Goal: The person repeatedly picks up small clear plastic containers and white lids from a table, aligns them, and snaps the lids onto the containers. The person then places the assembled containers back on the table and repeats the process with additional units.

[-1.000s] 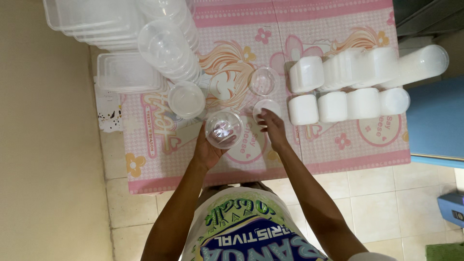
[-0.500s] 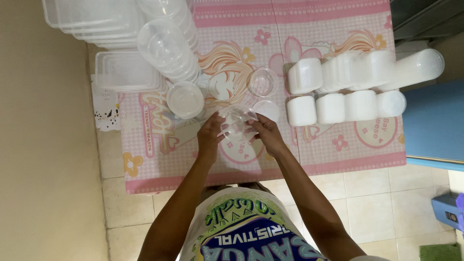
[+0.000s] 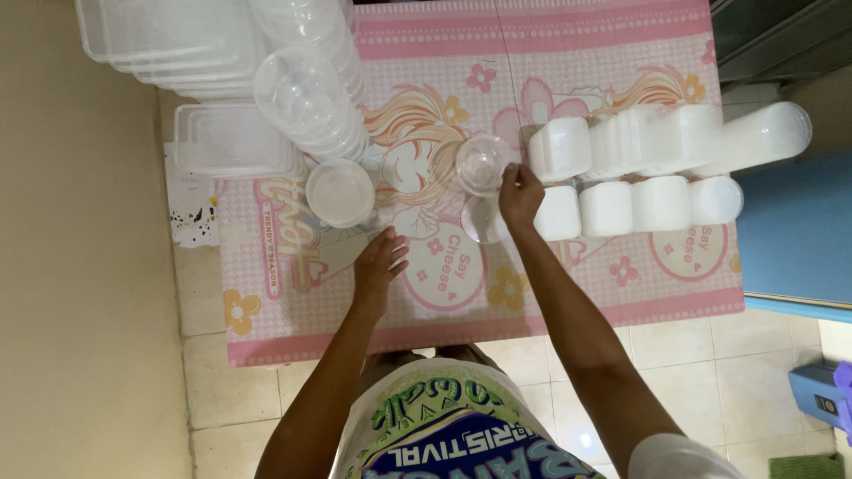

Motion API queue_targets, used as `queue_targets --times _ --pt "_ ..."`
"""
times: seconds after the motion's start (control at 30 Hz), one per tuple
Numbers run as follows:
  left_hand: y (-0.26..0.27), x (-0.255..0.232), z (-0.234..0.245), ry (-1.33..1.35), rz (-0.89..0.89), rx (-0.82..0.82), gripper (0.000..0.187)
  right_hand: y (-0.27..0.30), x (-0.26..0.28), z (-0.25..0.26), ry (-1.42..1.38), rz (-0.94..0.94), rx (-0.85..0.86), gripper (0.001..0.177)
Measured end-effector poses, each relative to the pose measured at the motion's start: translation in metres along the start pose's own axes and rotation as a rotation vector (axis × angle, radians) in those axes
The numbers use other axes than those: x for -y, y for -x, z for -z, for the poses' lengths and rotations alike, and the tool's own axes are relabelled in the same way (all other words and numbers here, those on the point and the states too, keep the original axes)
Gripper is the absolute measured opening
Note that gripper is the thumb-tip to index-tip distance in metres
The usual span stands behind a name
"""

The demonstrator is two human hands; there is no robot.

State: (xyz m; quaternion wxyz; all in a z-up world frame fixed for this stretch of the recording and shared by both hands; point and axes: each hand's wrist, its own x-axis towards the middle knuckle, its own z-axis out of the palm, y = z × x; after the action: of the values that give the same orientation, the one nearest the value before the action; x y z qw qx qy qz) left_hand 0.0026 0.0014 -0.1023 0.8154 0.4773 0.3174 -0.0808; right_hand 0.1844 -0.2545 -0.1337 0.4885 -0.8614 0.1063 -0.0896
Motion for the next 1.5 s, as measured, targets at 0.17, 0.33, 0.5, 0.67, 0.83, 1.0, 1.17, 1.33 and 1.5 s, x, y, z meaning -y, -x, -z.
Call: queue_targets --times 0.17,0.33,0.5,0.67,0.83,1.0,1.17,1.33,1.5 --pt "0.011 0.0 0.029 0.031 -0.009 -0.073 0.062 -0.04 -0.038 -0.023 0.116 0.134 -0.093 0.022" --pt "0.013 -0.004 0.041 0.04 0.068 -0.161 0.058 -0.053 -0.068 -0.037 0.209 0.066 -0.05 0.018" --pt "0.015 -0.011 0.038 0.034 0.084 -0.168 0.059 -0.052 -0.072 -0.043 0.254 0.038 -0.036 0.028" --pt "0.012 -0.014 0.028 0.053 0.051 -0.137 0.06 -0.039 -0.059 -0.038 0.417 0.089 -0.04 0.045" --pt "0.006 -0.011 0.026 0.05 0.051 -0.122 0.059 -0.033 -0.037 -0.031 0.42 0.111 -0.015 0.045" --pt "-0.006 0.007 0.041 0.08 0.028 -0.166 0.05 -0.011 -0.001 -0.028 0.216 0.125 0.003 0.045" --pt "-0.025 0.013 0.069 0.12 -0.102 -0.314 0.044 0.022 0.037 -0.053 -0.059 0.232 0.072 0.035" --pt "-0.047 -0.022 0.09 -0.018 -0.185 -0.456 0.057 0.053 0.068 -0.101 -0.228 0.031 0.359 0.033" --pt "-0.074 -0.055 0.092 -0.149 -0.239 -0.478 0.067 0.072 0.092 -0.139 -0.225 -0.053 0.572 0.043"
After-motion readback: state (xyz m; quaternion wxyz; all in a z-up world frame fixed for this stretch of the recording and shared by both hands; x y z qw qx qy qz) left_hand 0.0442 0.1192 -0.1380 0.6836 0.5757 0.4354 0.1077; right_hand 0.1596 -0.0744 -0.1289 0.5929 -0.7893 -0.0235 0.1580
